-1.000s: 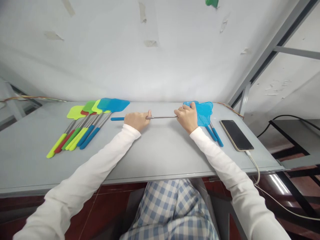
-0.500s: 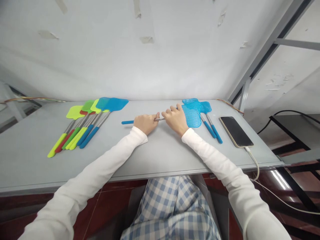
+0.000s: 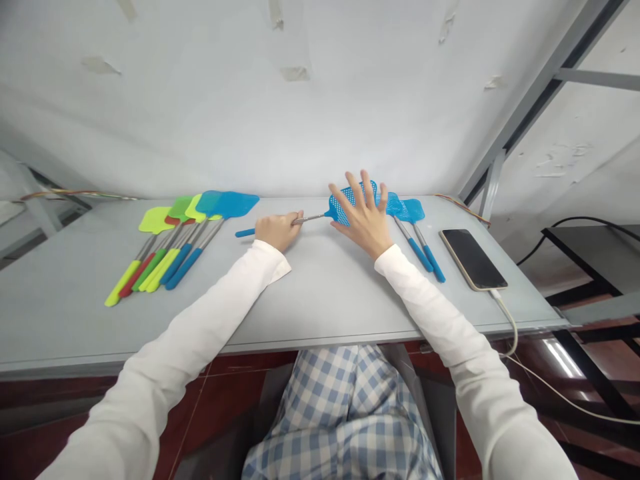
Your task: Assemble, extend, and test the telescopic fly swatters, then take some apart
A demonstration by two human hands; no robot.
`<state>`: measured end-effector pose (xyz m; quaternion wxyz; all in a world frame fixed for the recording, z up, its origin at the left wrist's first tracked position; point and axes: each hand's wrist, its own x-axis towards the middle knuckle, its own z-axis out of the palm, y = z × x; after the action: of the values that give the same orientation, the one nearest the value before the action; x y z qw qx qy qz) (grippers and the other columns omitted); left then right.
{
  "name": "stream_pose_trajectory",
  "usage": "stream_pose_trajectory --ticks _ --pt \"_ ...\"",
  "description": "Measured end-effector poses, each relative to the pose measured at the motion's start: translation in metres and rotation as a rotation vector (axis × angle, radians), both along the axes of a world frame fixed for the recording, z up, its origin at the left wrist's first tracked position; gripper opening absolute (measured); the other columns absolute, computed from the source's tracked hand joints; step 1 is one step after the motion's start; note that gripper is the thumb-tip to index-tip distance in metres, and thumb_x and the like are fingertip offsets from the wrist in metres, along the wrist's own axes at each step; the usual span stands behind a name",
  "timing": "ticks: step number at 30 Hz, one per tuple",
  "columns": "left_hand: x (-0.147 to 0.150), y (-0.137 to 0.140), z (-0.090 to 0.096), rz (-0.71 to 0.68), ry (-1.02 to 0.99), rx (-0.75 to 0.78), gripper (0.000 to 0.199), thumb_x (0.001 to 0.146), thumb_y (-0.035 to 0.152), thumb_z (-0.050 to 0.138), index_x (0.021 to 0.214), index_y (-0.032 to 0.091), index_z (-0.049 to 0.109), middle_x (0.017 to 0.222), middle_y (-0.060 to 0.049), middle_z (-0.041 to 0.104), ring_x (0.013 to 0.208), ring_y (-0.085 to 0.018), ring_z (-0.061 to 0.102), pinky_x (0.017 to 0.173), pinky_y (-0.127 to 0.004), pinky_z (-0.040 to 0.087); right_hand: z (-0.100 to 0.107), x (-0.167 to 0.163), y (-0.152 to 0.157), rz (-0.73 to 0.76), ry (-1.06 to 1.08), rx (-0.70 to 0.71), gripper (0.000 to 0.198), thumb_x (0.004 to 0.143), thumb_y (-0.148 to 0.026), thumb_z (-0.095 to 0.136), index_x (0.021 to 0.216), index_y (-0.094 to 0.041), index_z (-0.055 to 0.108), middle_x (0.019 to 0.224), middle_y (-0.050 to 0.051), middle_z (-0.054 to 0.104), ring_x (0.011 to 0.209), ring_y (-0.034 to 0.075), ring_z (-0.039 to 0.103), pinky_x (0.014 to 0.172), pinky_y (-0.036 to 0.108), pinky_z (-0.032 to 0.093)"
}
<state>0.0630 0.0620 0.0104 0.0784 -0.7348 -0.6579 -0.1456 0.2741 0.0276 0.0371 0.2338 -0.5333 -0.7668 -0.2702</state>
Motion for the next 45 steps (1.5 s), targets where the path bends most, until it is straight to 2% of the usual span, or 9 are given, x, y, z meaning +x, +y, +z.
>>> stream_pose_trajectory --ticks 3,7,14,20,30,33,36,41,45 --pt "-0.005 0.003 -0.001 0.028 -0.005 0.023 0.057 0.096 0.049 0.024 0.1 0.019 0.072 0.089 -0.017 0.071 0.087 -0.028 0.066 0.068 -0.032 0.034 -0.005 0.009 0.008 -0.041 0.132 -0.025 0.076 0.083 -0.058 0.052 0.146 -0.022 0.027 0.147 0.019 0.027 0.136 0.042 0.023 0.1 0.064 0.028" --pt "-0.011 0.002 0.001 -0.011 0.037 -0.002 0.06 0.095 0.052 0.024 0.099 0.018 0.073 0.089 -0.018 0.071 0.088 -0.029 0.066 0.068 -0.033 0.036 -0.017 0.017 0.016 0.089 0.309 -0.095 0.072 0.084 -0.061 0.05 0.139 -0.018 0.034 0.13 0.019 0.039 0.122 0.034 0.043 0.094 0.052 0.044" --pt "-0.008 -0.008 0.008 -0.046 0.083 -0.052 0.065 0.096 0.049 0.02 0.097 0.014 0.074 0.087 -0.02 0.071 0.087 -0.031 0.067 0.068 -0.034 0.038 -0.018 0.004 0.008 0.113 0.524 0.008 0.054 0.084 -0.059 0.05 0.12 -0.019 0.05 0.112 0.015 0.047 0.107 0.029 0.049 0.092 0.05 0.045" --pt "0.005 -0.016 0.01 -0.069 0.082 -0.058 0.066 0.097 0.048 0.019 0.098 0.013 0.074 0.087 -0.021 0.071 0.088 -0.032 0.067 0.067 -0.035 0.039 -0.011 -0.01 -0.004 0.099 0.514 0.043 0.046 0.085 -0.06 0.05 0.108 -0.021 0.056 0.104 0.013 0.051 0.099 0.027 0.052 0.083 0.045 0.049" --pt "0.008 -0.016 0.02 -0.035 -0.037 -0.058 0.055 0.092 0.056 0.031 0.092 0.02 0.072 0.087 -0.015 0.071 0.086 -0.027 0.065 0.068 -0.032 0.038 -0.004 -0.004 0.001 0.131 0.526 0.079 0.046 0.088 -0.057 0.047 0.12 -0.024 0.052 0.112 0.012 0.047 0.105 0.026 0.051 0.091 0.048 0.043" --pt "-0.002 -0.01 0.025 0.08 -0.187 -0.021 0.043 0.089 0.054 0.042 0.081 0.02 0.067 0.083 -0.011 0.068 0.086 -0.025 0.063 0.069 -0.03 0.038 -0.005 -0.006 -0.002 0.039 0.527 0.168 0.039 0.093 -0.047 0.041 0.123 -0.023 0.051 0.116 0.014 0.047 0.11 0.028 0.048 0.095 0.05 0.036" --pt "-0.011 -0.001 0.031 0.087 -0.521 0.034 0.029 0.084 0.047 0.053 0.074 0.019 0.054 0.076 -0.005 0.062 0.079 -0.017 0.059 0.069 -0.027 0.039 -0.01 -0.012 -0.005 0.048 0.488 0.134 0.032 0.095 -0.039 0.036 0.11 -0.018 0.055 0.108 0.014 0.053 0.105 0.027 0.05 0.093 0.046 0.035" --pt "0.004 0.005 0.026 -0.18 -1.278 -0.257 0.03 0.09 0.051 0.038 0.082 0.022 0.039 0.071 0.002 0.052 0.065 -0.009 0.054 0.066 -0.023 0.046 -0.019 -0.025 -0.007 0.2 0.329 -0.146 0.033 0.097 -0.037 0.031 0.094 -0.018 0.058 0.095 0.009 0.059 0.091 0.021 0.054 0.083 0.034 0.035" --pt "0.024 -0.001 0.005 -0.317 -1.452 -0.392 0.026 0.093 0.038 0.031 0.078 0.02 0.043 0.085 -0.004 0.059 0.082 -0.011 0.061 0.08 -0.027 0.049 -0.025 -0.03 -0.008 0.205 0.273 -0.288 0.037 0.096 -0.043 0.032 0.09 -0.018 0.059 0.09 0.007 0.061 0.084 0.018 0.055 0.08 0.031 0.032"
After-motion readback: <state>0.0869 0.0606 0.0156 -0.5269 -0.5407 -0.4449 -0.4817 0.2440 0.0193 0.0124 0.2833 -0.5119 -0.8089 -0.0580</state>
